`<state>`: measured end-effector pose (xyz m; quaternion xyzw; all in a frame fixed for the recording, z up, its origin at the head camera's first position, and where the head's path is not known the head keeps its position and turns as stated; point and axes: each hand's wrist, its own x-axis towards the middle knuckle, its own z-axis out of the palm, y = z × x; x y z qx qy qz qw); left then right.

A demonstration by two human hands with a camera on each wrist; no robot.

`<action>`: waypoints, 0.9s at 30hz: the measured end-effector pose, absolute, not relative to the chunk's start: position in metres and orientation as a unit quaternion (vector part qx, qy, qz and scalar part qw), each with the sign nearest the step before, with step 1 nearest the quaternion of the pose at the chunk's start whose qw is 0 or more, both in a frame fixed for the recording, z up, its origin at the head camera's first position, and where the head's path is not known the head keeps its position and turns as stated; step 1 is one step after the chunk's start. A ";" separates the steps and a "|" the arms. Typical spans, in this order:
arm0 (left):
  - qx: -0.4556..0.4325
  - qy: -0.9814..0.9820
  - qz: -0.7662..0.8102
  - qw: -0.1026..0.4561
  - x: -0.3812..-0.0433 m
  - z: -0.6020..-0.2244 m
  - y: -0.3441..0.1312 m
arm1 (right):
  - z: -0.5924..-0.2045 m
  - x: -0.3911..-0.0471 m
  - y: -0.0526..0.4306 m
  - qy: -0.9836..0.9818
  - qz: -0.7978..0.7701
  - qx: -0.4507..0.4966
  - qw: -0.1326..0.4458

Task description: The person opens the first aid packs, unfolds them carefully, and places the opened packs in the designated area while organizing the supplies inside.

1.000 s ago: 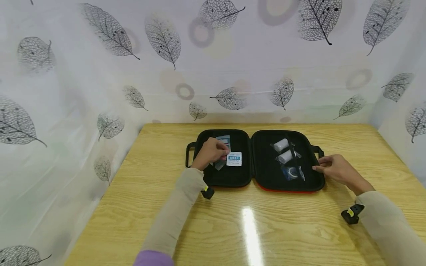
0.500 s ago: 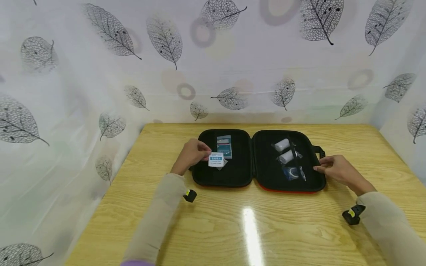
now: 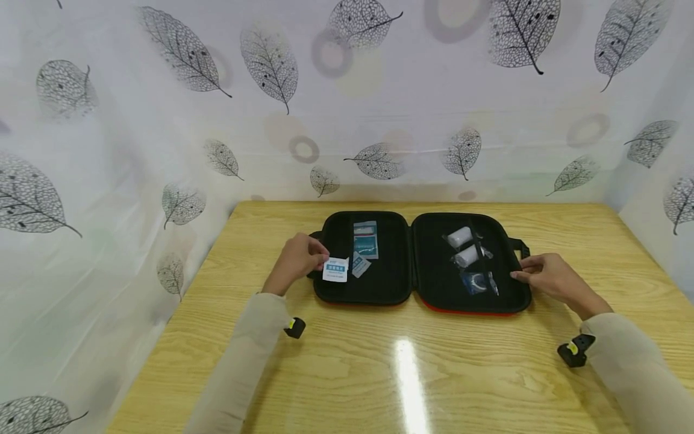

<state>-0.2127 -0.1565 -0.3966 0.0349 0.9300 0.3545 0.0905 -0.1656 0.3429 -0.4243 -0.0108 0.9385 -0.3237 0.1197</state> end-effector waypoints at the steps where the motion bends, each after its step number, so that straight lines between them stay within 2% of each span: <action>1: 0.035 0.930 0.353 0.092 -0.212 -0.397 -0.157 | -0.424 -0.166 0.343 0.939 -0.323 -0.011 0.118; 27: 0.067 0.937 0.326 0.103 -0.208 -0.406 -0.145 | -0.425 -0.166 0.343 0.941 -0.318 -0.014 0.116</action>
